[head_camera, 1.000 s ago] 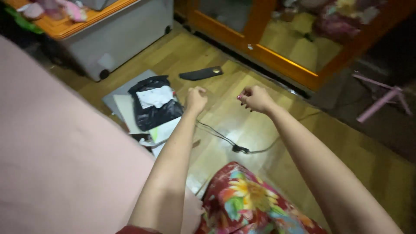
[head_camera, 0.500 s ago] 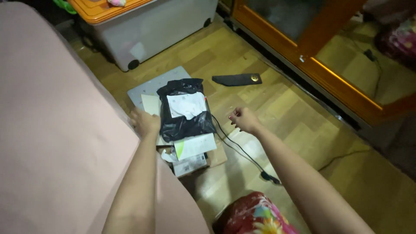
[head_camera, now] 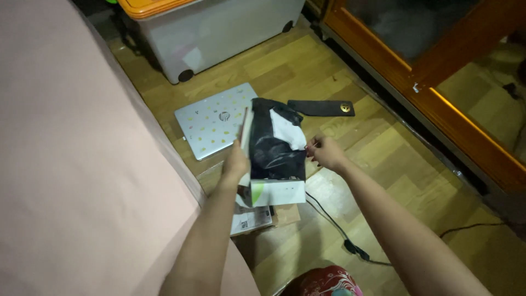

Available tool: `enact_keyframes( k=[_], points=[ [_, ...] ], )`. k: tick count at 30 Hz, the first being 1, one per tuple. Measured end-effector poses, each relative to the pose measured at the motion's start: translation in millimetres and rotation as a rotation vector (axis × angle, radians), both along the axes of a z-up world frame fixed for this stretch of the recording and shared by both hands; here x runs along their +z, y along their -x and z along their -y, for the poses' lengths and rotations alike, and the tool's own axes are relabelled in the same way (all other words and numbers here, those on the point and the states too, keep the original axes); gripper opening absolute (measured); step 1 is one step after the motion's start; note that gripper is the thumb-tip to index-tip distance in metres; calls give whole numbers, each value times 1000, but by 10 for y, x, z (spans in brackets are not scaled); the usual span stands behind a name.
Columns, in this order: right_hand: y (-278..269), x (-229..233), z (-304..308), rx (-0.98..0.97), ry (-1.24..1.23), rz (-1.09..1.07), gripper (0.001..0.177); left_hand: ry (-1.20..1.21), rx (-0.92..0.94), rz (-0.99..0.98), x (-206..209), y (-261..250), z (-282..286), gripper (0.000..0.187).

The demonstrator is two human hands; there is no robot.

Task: The person organizes various personal items, including a laptop, a keyboard, and skincare products, in a bedroom.

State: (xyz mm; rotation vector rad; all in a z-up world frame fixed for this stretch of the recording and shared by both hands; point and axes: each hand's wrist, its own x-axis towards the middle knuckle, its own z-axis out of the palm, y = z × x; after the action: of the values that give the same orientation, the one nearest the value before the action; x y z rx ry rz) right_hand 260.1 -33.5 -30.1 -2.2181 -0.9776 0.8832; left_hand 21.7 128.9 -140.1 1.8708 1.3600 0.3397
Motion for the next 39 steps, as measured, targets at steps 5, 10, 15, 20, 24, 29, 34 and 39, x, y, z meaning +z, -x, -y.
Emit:
enact_keyframes(
  k=[5,10,15,20,24,29,34,39],
  points=[
    [125,-20,-161,59,8,133,18,104,8,-49,254,-113,93,57],
    [63,-148,-178,21,-33,322,19,100,-7,-49,246,-136,14,53],
    [13,-176,-123,-42,-77,426,38,120,-15,222,190,-134,-114,66],
    [-131,-436,-85,35,-19,453,33,423,77,625,-314,-88,-312,78],
    [-178,-631,-115,41,-84,447,31,376,150,147,-788,78,-448,84],
    [26,-635,-414,27,-115,296,26,303,58,-145,-1005,78,-845,88],
    [650,-746,-1241,-32,-330,139,19,89,-54,-74,-473,282,-1571,75],
    [1472,-1306,-2336,-218,-238,-399,21,-229,8,25,-657,334,-2514,53]
  ],
)
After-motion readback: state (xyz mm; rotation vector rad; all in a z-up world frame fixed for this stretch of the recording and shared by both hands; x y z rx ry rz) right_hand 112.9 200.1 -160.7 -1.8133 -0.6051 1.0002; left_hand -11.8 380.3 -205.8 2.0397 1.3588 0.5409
